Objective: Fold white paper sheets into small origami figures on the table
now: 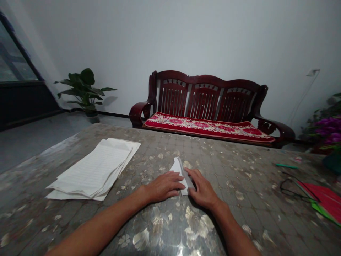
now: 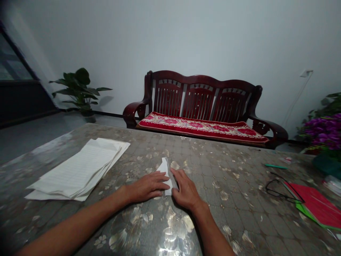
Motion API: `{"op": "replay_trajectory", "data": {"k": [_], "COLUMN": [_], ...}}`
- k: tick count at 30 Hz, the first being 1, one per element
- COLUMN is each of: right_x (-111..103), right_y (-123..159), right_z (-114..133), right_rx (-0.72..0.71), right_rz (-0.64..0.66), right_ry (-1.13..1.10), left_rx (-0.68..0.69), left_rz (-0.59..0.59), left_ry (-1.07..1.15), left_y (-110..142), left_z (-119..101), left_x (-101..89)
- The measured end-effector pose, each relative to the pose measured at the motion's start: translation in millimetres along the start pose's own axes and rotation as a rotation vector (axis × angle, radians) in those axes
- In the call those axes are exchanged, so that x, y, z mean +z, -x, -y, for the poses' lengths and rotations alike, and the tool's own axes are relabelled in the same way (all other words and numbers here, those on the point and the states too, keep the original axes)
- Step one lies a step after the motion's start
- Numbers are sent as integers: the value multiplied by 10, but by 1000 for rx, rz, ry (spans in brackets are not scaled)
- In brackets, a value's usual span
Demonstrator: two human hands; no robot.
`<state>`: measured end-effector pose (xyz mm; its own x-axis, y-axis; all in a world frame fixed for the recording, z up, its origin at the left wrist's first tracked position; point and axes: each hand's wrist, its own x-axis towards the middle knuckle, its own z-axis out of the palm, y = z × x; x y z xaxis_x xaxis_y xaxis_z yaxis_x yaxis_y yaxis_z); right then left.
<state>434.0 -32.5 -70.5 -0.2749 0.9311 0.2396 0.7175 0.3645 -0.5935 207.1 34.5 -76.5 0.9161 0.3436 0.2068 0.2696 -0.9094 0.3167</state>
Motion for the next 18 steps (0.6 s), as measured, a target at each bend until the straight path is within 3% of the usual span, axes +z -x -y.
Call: {"op": "replay_trajectory", "data": {"k": [10, 18], "right_x": [-100, 13], "right_y": [31, 7], "right_z": [76, 86], "right_rx": [-10, -54], "right_rz": [75, -28], "right_ry": [70, 205], "left_rx": [-167, -239], "left_rz": [-76, -81], "left_ry": [-7, 32], "left_y": [-152, -172], "left_z": [92, 105], "left_x": [183, 197]}}
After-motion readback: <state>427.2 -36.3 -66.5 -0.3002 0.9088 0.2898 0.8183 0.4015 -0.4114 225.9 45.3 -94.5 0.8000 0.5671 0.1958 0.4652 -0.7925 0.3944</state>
